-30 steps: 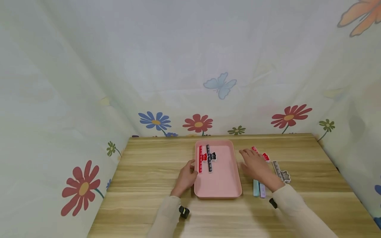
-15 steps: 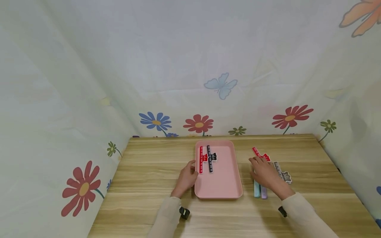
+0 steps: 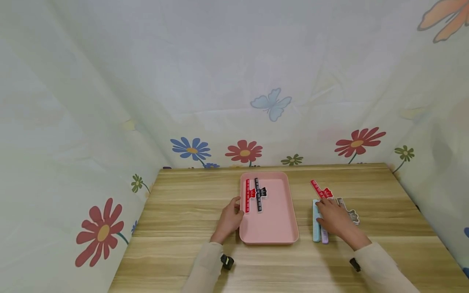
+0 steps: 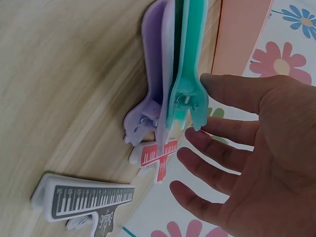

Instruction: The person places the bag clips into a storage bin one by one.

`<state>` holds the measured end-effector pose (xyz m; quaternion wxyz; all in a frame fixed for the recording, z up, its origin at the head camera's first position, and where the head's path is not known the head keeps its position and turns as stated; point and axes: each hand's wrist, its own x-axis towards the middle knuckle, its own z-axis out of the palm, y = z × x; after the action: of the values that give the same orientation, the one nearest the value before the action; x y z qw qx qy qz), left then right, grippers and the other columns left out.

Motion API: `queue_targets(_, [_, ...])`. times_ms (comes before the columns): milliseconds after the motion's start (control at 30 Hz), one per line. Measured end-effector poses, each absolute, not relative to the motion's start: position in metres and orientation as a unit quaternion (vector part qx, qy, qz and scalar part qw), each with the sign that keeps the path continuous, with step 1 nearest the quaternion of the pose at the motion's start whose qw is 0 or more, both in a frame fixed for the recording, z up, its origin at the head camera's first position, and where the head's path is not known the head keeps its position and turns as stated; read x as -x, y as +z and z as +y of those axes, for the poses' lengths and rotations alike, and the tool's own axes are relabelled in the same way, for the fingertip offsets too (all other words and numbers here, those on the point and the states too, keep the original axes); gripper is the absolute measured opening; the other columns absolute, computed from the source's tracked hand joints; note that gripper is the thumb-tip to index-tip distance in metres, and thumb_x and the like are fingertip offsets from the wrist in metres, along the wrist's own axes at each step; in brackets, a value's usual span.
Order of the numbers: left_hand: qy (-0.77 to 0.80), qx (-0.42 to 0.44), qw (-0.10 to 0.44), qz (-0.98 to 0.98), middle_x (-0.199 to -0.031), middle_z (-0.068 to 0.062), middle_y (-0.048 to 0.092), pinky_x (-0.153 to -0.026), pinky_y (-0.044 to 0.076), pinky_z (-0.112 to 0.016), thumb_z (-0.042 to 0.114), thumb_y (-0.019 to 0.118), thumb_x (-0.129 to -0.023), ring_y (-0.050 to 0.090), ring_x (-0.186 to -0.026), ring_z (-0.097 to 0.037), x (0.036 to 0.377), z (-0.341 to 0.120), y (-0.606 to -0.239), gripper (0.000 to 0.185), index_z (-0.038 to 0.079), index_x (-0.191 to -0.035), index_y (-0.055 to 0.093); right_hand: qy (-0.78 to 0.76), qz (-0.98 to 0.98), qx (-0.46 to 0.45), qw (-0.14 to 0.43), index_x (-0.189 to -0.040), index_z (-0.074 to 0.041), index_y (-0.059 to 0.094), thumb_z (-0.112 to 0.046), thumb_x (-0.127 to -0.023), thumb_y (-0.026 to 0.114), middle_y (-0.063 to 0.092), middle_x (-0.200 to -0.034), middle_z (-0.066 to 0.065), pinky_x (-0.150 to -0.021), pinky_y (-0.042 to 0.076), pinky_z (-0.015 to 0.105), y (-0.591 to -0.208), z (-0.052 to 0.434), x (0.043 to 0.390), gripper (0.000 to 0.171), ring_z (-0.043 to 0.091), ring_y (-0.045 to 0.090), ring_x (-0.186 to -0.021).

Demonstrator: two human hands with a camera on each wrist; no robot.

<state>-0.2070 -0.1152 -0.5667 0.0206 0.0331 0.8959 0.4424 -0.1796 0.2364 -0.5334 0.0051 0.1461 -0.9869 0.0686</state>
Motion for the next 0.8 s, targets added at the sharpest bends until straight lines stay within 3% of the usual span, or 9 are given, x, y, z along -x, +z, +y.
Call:
queue_targets(267, [0.447,-0.034,0.022,0.894,-0.109,-0.018,0.067,-0.076,0.053,-0.038,0.008,0.056,-0.090,0.062,-0.087,-0.021,0.2062,-0.1149,-0.5640,0.051,0.002,-0.140,0.047,0.068,-0.988,-0.133,-0.034,-0.125,0.005,0.060,-0.025,-0.085,0.074,0.058,-0.128,0.028,-0.093,0.040,0.071,-0.5293,0.2400,0.1760,0.052,0.048,0.051,-0.122])
queue_targets(567, [0.446,-0.029,0.029,0.894,-0.111,-0.018,0.066,-0.076,0.053,-0.036,0.008,0.057,-0.091,0.063,-0.089,-0.021,0.2072,-0.1150,-0.5650,0.052,0.003,-0.141,0.046,0.061,-0.986,-0.133,-0.075,-0.121,0.003,0.063,-0.024,-0.079,0.076,0.059,-0.124,0.025,-0.093,0.039,0.071,-0.5256,0.2422,0.1747,0.051,0.047,0.053,-0.118])
queue_targets(800, [0.447,-0.029,0.031,0.894,-0.111,-0.019,0.066,-0.077,0.053,-0.037,0.008,0.057,-0.091,0.063,-0.090,-0.022,0.2059,-0.1145,-0.5648,0.052,0.002,-0.142,0.046,0.044,-0.987,-0.141,-0.065,-0.114,0.002,0.065,-0.019,-0.079,0.074,0.063,-0.114,0.021,-0.088,0.043,0.068,-0.5270,0.2372,0.1749,0.042,0.043,0.059,-0.108])
